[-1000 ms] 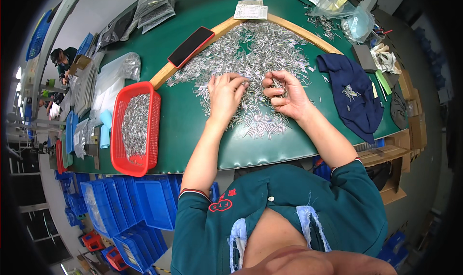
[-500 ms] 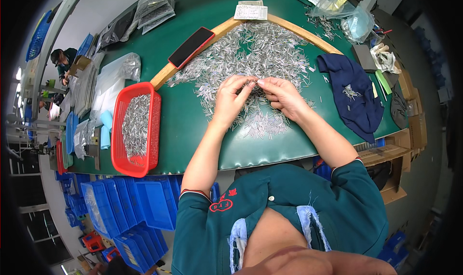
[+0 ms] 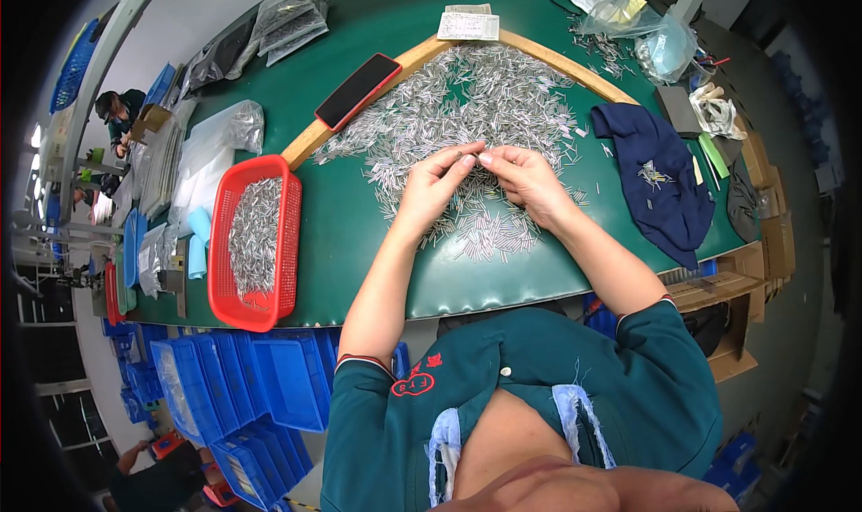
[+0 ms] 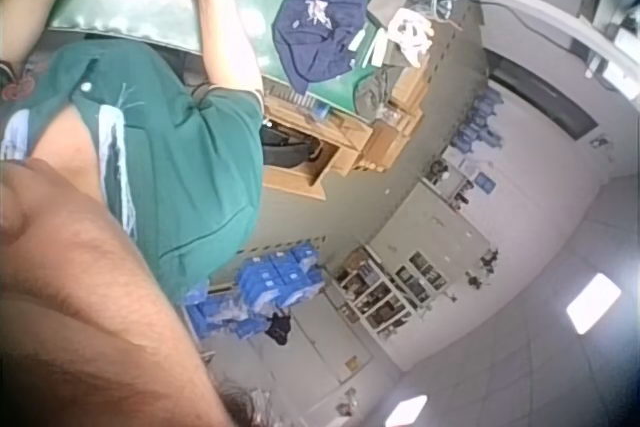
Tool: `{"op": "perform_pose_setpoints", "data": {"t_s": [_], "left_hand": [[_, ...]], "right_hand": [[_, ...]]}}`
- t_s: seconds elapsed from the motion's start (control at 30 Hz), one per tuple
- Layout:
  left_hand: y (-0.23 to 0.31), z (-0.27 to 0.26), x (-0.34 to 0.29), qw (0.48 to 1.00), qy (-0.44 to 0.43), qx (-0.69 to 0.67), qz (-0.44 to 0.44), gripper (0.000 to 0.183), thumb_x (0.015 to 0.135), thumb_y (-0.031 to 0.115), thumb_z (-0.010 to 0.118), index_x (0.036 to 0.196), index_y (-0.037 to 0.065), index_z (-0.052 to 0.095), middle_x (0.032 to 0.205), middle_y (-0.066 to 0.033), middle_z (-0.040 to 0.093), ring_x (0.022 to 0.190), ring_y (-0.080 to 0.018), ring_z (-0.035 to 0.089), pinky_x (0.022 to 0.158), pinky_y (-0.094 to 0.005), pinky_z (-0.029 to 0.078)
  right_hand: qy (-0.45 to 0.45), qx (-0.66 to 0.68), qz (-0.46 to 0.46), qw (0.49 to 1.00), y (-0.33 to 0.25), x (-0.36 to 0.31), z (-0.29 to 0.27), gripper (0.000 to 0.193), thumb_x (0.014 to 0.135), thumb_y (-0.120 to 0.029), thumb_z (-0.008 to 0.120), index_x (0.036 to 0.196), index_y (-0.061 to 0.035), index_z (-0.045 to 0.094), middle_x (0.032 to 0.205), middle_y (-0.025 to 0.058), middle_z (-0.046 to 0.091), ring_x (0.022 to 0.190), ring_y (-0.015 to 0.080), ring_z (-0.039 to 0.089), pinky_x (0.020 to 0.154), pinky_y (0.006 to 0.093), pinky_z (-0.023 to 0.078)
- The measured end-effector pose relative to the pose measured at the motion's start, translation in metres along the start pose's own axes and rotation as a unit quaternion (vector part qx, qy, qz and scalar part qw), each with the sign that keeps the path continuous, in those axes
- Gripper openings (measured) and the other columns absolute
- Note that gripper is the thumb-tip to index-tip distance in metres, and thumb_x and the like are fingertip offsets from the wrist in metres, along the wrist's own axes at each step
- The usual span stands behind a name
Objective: The person picks up metal pins from a pile on the worktable and fits small components together by hand.
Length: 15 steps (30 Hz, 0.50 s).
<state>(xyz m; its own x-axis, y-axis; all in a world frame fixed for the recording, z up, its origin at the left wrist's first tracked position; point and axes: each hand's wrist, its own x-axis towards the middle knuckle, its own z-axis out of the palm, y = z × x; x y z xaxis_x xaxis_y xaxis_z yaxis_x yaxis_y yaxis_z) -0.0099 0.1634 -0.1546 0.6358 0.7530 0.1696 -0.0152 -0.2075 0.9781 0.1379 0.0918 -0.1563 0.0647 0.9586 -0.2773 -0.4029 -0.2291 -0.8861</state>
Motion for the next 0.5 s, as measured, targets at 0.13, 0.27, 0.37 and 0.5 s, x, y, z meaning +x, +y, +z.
{"op": "perform_pose_setpoints", "data": {"t_s": [0.13,0.27,0.37,0.5], "left_hand": [[-0.0013,0.0017,0.0013,0.999,-0.011,-0.003,0.030,0.022,0.083,0.012,0.054,0.101,0.003,0.061,0.099,-0.0099,0.061,0.093,-0.0174,0.056,0.082,-0.0270,0.042],[-0.0020,0.0010,0.0013,0.989,0.001,0.101,0.106,0.021,0.083,0.012,0.054,0.100,0.004,0.062,0.097,-0.0104,0.061,0.090,-0.0188,0.057,0.083,-0.0273,0.042],[0.0010,0.0038,-0.0004,0.981,0.061,0.153,0.101,0.018,0.081,0.011,0.055,0.096,0.006,0.064,0.092,-0.0099,0.062,0.087,-0.0207,0.059,0.082,-0.0275,0.042],[0.0000,0.0031,-0.0014,0.961,0.104,0.235,0.098,0.015,0.078,0.011,0.057,0.091,0.008,0.064,0.085,-0.0068,0.063,0.079,-0.0205,0.060,0.078,-0.0297,0.043]], "right_hand": [[-0.001,-0.005,-0.016,1.000,0.0008,0.0007,0.0020,0.015,0.082,-0.024,0.059,0.082,-0.0089,0.059,0.053,-0.0107,0.039,0.041,-0.0019,0.027,0.036,0.0167,0.016],[-0.014,-0.013,-0.023,1.000,0.0009,0.0002,-0.0002,0.016,0.083,-0.023,0.057,0.088,-0.0077,0.061,0.055,-0.0099,0.042,0.044,-0.0020,0.030,0.038,0.0156,0.019],[-0.010,-0.030,-0.044,0.999,-0.0002,-0.0010,0.0028,0.021,0.084,-0.022,0.055,0.094,-0.0042,0.061,0.067,-0.0047,0.053,0.056,-0.0007,0.042,0.047,0.0148,0.030],[0.013,-0.092,-0.116,0.989,0.0010,0.0005,0.0039,0.025,0.085,-0.019,0.055,0.098,0.0013,0.060,0.090,0.0037,0.061,0.082,0.0050,0.053,0.071,0.0190,0.042]]}}
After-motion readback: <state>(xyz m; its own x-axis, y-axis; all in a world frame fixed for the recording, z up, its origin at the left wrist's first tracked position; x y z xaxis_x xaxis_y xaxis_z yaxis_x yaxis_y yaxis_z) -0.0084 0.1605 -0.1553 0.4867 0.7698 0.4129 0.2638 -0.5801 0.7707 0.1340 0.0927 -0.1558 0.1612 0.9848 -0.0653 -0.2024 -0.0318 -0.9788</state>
